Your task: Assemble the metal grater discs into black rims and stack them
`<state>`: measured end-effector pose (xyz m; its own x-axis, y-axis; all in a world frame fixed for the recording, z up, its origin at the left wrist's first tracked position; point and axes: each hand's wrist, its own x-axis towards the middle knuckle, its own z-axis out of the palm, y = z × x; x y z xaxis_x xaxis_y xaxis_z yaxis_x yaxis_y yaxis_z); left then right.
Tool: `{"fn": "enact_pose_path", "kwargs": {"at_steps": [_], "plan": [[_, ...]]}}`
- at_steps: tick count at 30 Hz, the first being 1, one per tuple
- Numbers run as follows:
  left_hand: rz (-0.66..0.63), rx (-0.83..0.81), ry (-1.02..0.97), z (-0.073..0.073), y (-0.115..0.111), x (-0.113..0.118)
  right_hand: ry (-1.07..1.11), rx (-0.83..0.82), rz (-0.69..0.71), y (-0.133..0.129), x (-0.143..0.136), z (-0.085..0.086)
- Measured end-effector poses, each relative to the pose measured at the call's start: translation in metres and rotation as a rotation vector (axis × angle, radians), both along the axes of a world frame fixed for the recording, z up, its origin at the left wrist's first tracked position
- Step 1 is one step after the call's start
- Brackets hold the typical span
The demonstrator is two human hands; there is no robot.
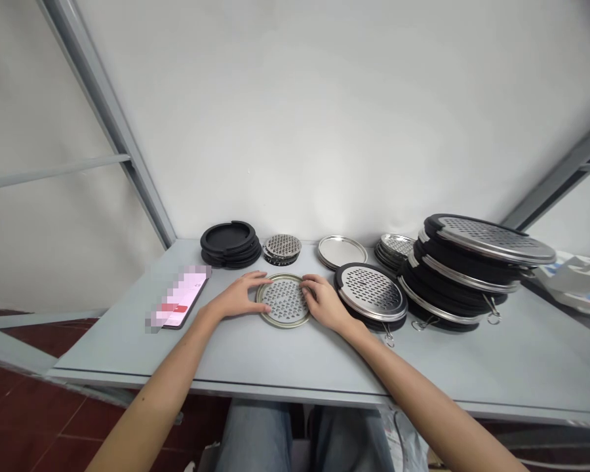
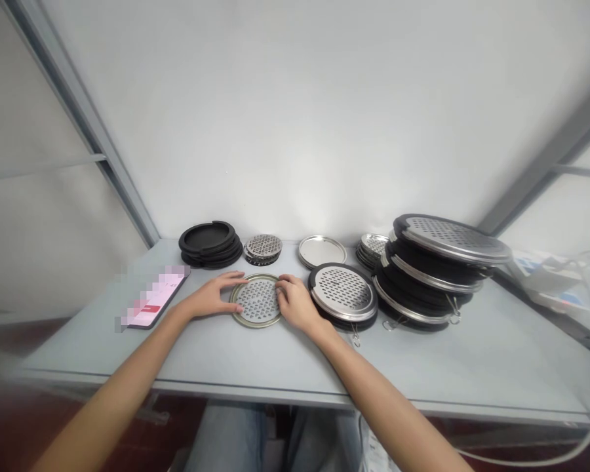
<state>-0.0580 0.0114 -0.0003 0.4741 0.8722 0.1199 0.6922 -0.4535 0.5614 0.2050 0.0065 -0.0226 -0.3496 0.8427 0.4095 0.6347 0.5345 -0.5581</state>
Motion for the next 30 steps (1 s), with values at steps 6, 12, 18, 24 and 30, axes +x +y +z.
{"fn": "enact_pose_path", "kwargs": {"at_steps": [6, 12, 18, 24, 30], "plan": [[0.110, 0.109, -0.069, -0.003, 0.007, -0.005, 0.022, -0.002, -0.029, 0.001, 0.001, 0.002], [0.094, 0.190, -0.086, -0.004, 0.007, -0.002, 0.026, -0.016, -0.052, 0.002, 0.000, -0.001], [0.091, 0.149, -0.091, 0.000, 0.003, 0.001, 0.000, -0.048, -0.046, 0.001, 0.000, 0.001], [0.105, 0.118, -0.110, 0.001, 0.003, 0.001, 0.024, -0.043, -0.034, 0.001, -0.001, 0.003], [0.026, 0.082, -0.035, 0.003, 0.000, 0.000, 0.057, -0.075, -0.019, -0.002, -0.002, 0.009]]}}
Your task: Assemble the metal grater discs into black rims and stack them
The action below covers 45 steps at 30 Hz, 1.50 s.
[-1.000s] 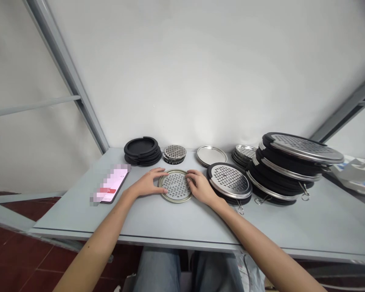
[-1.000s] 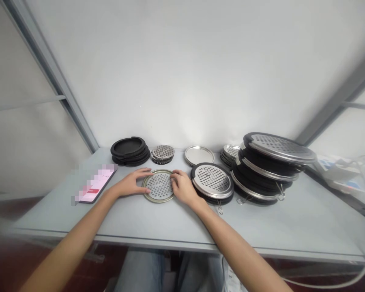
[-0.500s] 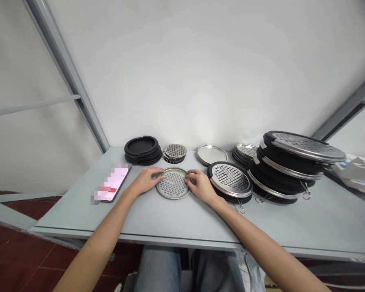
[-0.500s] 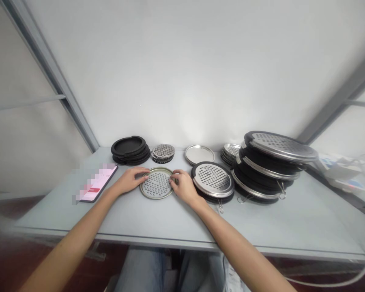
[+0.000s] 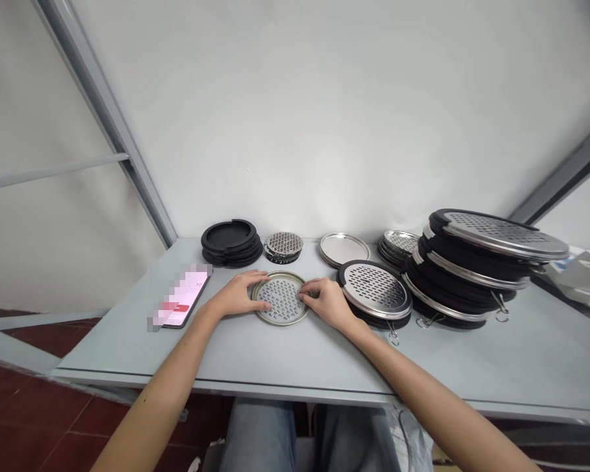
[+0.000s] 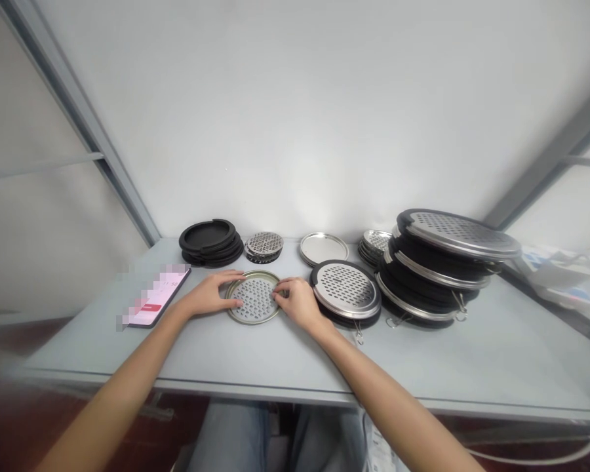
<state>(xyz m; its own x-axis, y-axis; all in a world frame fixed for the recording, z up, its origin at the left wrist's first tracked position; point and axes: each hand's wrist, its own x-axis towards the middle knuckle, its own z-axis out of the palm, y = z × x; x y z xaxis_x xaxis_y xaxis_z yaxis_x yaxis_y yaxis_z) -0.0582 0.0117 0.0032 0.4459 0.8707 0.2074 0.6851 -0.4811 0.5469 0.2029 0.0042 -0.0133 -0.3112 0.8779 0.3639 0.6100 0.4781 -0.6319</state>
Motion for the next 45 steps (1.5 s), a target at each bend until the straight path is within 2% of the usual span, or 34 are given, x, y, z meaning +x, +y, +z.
{"fn": "enact_pose_path", "kwargs": {"at_steps": [5, 11, 17, 25, 33, 38, 45], "plan": [[-0.024, -0.048, 0.021, 0.002, -0.001, -0.001, -0.007, -0.077, -0.012, -0.001, 0.000, -0.001], [-0.021, -0.055, 0.019, -0.002, 0.001, -0.002, -0.098, 0.035, 0.153, 0.002, 0.003, 0.001], [-0.001, -0.043, -0.019, -0.001, 0.000, -0.002, -0.232, 0.119, 0.116, 0.000, 0.004, 0.007], [-0.022, -0.118, 0.032, 0.001, -0.001, -0.004, -0.200, 0.093, 0.123, -0.001, 0.006, 0.008], [-0.054, -0.148, 0.021, 0.004, -0.001, -0.003, -0.306, 0.098, 0.142, -0.001, 0.008, 0.007], [-0.053, -0.153, 0.044, 0.005, 0.000, -0.005, -0.282, 0.081, 0.157, -0.001, 0.008, 0.006], [-0.126, -0.216, 0.165, 0.005, -0.001, -0.010, -0.246, 0.090, 0.237, -0.002, 0.011, 0.007]]}}
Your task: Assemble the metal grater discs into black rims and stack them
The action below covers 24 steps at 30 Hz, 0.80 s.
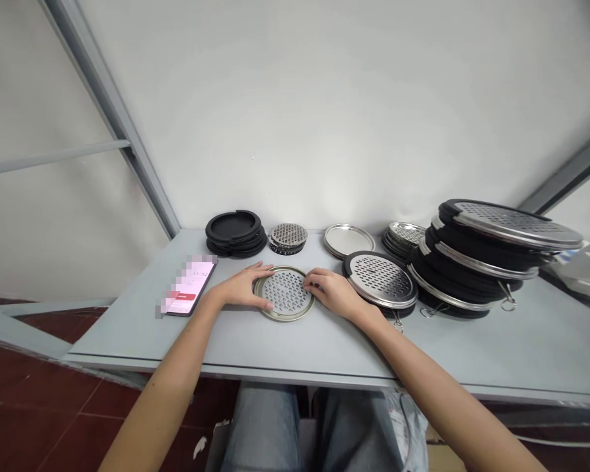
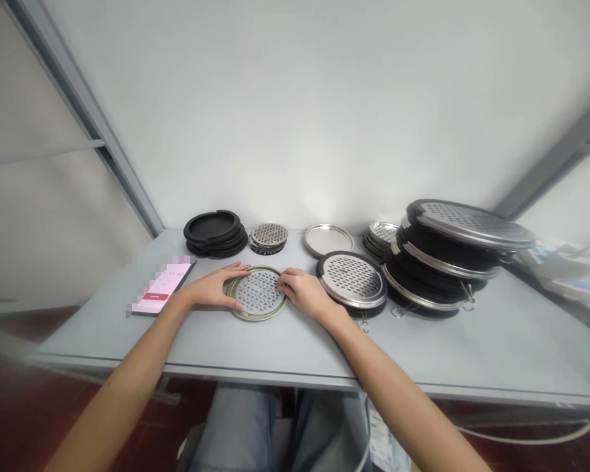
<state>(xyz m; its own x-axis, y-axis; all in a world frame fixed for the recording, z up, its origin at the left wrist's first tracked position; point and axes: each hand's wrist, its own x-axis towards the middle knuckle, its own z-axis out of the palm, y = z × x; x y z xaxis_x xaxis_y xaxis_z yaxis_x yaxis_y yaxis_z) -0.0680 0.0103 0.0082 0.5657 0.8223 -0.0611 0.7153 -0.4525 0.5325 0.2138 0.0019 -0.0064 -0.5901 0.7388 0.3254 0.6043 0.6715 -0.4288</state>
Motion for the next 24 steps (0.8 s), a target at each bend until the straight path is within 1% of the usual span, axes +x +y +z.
{"fn": "enact_pose_path", "kwargs": {"at_steps": [3, 8, 18, 24], "plan": [[-0.020, -0.004, 0.025, -0.0020, 0.0008, -0.0016, 0.003, 0.017, 0.017, 0.0001, 0.0002, -0.0001], [0.008, 0.010, 0.028, -0.0059, 0.0020, -0.0027, 0.015, 0.045, 0.058, 0.0018, 0.0000, 0.0000], [-0.016, 0.012, 0.028, -0.0033, 0.0000, 0.0002, 0.028, 0.072, 0.104, 0.0030, -0.0012, -0.0019], [-0.004, 0.113, 0.021, -0.0042, -0.0007, 0.0029, 0.007, 0.088, 0.085, 0.0055, -0.0002, -0.0018]]}}
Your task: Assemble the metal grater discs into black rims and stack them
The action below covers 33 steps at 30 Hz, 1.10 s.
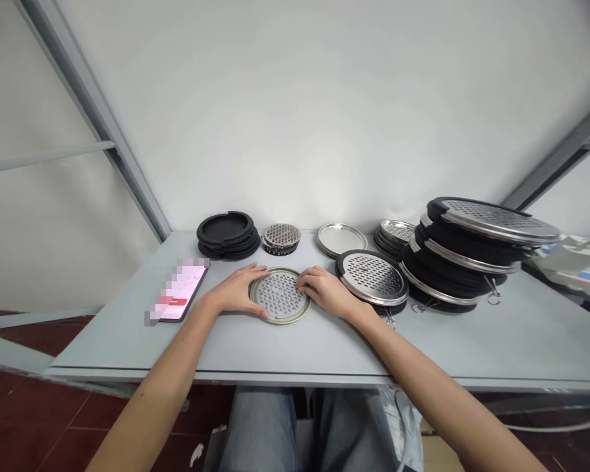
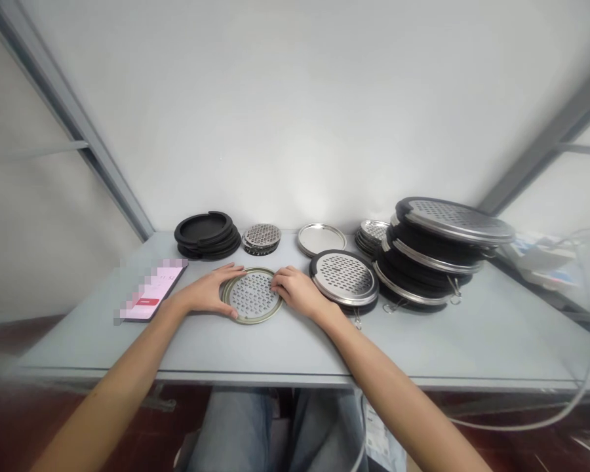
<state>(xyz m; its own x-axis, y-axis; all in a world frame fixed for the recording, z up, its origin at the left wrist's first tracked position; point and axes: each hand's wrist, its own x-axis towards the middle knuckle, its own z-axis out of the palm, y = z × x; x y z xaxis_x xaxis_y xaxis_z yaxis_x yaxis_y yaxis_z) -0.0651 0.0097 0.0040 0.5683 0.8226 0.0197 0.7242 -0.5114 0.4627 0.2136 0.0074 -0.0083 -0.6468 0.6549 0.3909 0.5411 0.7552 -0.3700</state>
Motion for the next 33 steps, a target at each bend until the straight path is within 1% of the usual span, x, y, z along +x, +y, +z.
{"fn": "enact_pose_path", "kwargs": {"at_steps": [5, 9, 11, 14, 17, 20, 25, 33], "plan": [[-0.029, 0.084, -0.035, 0.002, -0.001, 0.005, 0.004, -0.017, -0.039, 0.002, 0.000, 0.000], [-0.053, 0.087, -0.057, 0.002, -0.001, 0.011, 0.017, -0.053, -0.093, -0.001, -0.001, 0.000], [-0.023, 0.085, -0.060, -0.001, -0.001, 0.015, 0.029, -0.051, -0.110, -0.003, -0.003, 0.000], [0.055, 0.103, -0.084, -0.008, 0.000, 0.020, 0.070, -0.031, -0.160, -0.006, -0.007, -0.002], [0.117, 0.134, -0.112, -0.016, 0.001, 0.026, 0.101, -0.021, -0.255, -0.008, -0.011, -0.007], [0.141, 0.160, -0.110, -0.021, 0.002, 0.030, 0.076, -0.052, -0.338, -0.006, -0.014, -0.014], [0.126, 0.180, -0.066, -0.020, 0.004, 0.033, 0.037, -0.146, -0.437, -0.002, -0.015, -0.020], [0.090, 0.270, -0.027, -0.016, 0.005, 0.038, 0.032, -0.169, -0.496, 0.001, -0.017, -0.021]]}}
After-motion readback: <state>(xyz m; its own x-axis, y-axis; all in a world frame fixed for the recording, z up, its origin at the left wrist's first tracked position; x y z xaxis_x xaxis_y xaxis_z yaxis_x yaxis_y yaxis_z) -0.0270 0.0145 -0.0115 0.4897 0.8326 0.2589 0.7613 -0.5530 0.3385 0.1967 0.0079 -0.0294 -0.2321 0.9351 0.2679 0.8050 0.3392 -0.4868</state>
